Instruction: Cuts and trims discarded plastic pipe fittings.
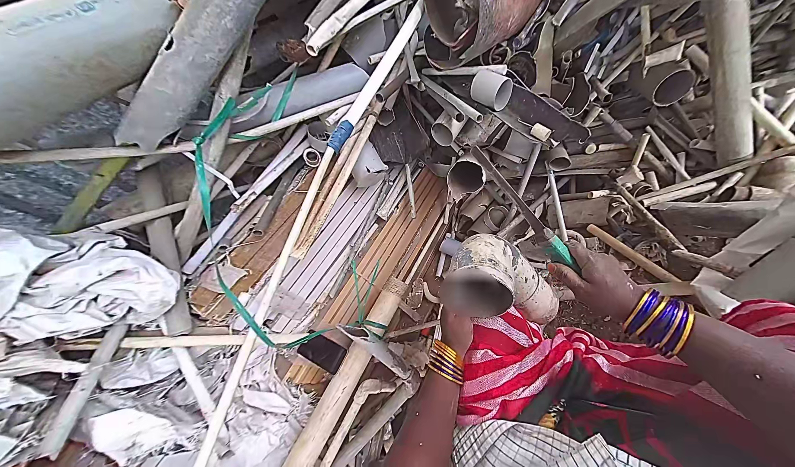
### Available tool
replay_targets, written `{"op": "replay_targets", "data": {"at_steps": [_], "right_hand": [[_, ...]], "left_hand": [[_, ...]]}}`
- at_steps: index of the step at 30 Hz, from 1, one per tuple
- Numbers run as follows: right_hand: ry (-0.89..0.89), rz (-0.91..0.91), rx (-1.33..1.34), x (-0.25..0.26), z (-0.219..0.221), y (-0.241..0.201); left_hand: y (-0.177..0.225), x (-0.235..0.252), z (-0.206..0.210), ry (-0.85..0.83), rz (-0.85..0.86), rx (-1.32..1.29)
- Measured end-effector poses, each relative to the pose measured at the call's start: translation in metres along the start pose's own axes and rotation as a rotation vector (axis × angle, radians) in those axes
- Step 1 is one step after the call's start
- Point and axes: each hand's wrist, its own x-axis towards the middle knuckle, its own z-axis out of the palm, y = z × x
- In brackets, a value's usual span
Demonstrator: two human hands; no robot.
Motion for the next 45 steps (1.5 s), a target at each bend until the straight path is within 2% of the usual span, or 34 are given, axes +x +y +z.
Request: {"op": "replay_targets", "data": {"at_steps": [4, 8, 14, 19, 22, 25, 27, 30, 33, 36, 38, 40, 45], "right_hand": [[-0.049, 0.206, 0.369, -0.005, 0.025, -0.001], [-0.120, 0.214, 0.298, -0.010, 0.046, -0.009], [0.009, 0.329, 0.223, -0.003, 0.057, -0.021], [-0.035, 0.280, 0.111, -0.001, 0.033, -0.034], [-0.078, 0.240, 0.017, -0.003, 0.019, -0.039], [-0.118, 0.193, -0.028, -0.001, 0.015, -0.037], [-0.145, 0.177, -0.030, 0.001, 0.015, -0.036], [-0.189, 0.130, -0.056, 0.000, 0.018, -0.038], [-0.194, -0.019, -0.104, -0.003, 0.022, -0.039], [-0.165, -0.247, -0.105, 0.003, 0.027, -0.026], [-0.157, -0.269, -0.069, 0.009, 0.024, -0.025], [-0.075, -0.263, -0.026, 0.010, 0.024, -0.022], [0.127, -0.299, -0.052, 0.002, 0.028, -0.016]], "left_hand": [[0.003, -0.002, 0.003, -0.003, -0.011, -0.035], [0.004, -0.004, 0.010, -0.024, -0.004, -0.029], [0.011, -0.005, 0.025, -0.063, -0.092, -0.026], [0.024, -0.016, 0.027, -0.138, -0.097, -0.156], [0.034, -0.024, 0.024, -0.214, -0.049, -0.140], [0.039, -0.025, 0.014, -0.203, -0.007, -0.104], [0.034, -0.016, 0.005, -0.165, 0.116, -0.021], [0.036, -0.014, -0.004, -0.085, 0.254, 0.267], [0.033, -0.015, -0.008, -0.045, 0.333, 0.364], [0.017, -0.009, -0.011, 0.011, 0.234, 0.115], [0.009, -0.002, -0.012, 0.113, 0.111, -0.112], [0.003, 0.004, -0.013, 0.202, 0.039, -0.272], [-0.011, 0.003, -0.016, 0.309, 0.027, -0.423]]}}
